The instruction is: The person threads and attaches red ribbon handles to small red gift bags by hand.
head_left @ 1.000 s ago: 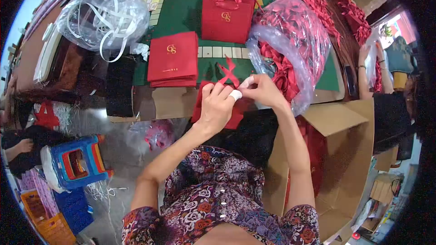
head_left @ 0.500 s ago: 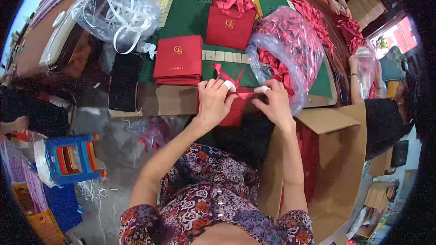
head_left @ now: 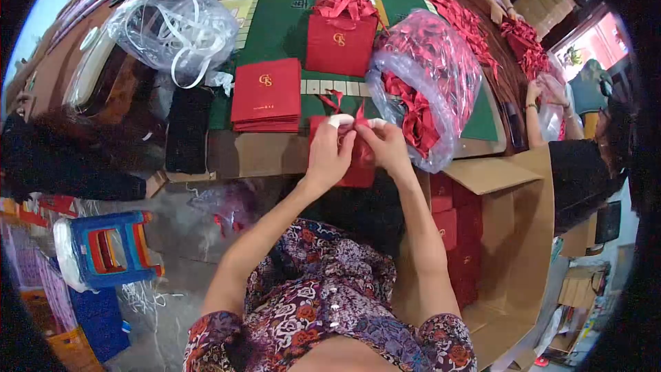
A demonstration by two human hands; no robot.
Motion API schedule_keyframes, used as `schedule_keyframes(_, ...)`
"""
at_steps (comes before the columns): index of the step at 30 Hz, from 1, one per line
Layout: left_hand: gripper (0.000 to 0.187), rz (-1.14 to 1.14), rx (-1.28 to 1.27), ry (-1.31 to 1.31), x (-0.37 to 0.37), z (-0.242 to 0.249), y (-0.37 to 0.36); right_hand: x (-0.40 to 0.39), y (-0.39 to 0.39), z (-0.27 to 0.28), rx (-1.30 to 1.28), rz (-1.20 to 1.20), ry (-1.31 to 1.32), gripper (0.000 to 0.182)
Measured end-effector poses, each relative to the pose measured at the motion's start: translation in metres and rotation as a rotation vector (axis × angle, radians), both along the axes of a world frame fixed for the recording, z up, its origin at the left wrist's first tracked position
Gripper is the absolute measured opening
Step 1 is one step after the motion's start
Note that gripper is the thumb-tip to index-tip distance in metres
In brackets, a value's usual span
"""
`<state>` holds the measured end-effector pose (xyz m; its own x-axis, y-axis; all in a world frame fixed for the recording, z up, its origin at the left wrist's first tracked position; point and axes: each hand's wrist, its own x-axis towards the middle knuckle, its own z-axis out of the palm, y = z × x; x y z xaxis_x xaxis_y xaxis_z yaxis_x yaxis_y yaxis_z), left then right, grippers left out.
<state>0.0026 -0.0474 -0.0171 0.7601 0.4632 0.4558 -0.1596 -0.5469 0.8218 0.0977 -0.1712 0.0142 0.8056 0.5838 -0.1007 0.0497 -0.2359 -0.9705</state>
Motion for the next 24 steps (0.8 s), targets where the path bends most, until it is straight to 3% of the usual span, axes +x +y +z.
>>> schedule_keyframes(1,0.028,-0.102,-0.397,0.065,-0.009,-0.001,-0.005,0.000,0.003,0.001,0.026,0.000,0.063,0.023)
schedule_keyframes(3,0.035,-0.138,-0.416,0.229,-0.021,-0.001,-0.007,0.011,0.010,-0.021,0.086,0.027,0.102,0.022)
schedule_keyframes(5,0.035,-0.155,-0.152,0.086,-0.018,-0.035,-0.011,0.015,0.015,-0.026,0.098,0.045,0.031,0.021)
schedule_keyframes(6,0.035,-0.152,-0.152,0.085,-0.023,-0.029,-0.011,0.014,0.016,-0.023,0.098,0.047,0.031,0.021)
schedule_keyframes(8,0.031,-0.310,-0.520,0.308,-0.034,-0.010,-0.011,0.011,0.017,-0.008,0.098,0.004,0.136,0.021)
schedule_keyframes(12,0.020,-0.307,-0.531,0.288,-0.043,-0.019,-0.004,0.023,0.011,-0.016,0.145,-0.039,0.145,0.022)
schedule_keyframes(14,0.014,-0.347,-0.402,0.361,-0.047,-0.019,0.005,0.029,0.008,-0.017,0.136,-0.081,0.168,0.023)
schedule_keyframes(19,0.018,-0.351,-0.418,0.405,-0.056,-0.015,0.017,0.043,-0.006,-0.032,0.064,-0.061,0.094,0.025)
schedule_keyframes(23,0.021,-0.247,-0.222,0.364,-0.051,-0.012,0.031,0.024,-0.026,-0.014,-0.215,-0.134,-0.074,0.025)
schedule_keyframes(24,0.021,-0.194,-0.134,0.329,-0.049,-0.015,0.036,0.009,-0.028,-0.002,-0.291,-0.264,-0.429,0.025)
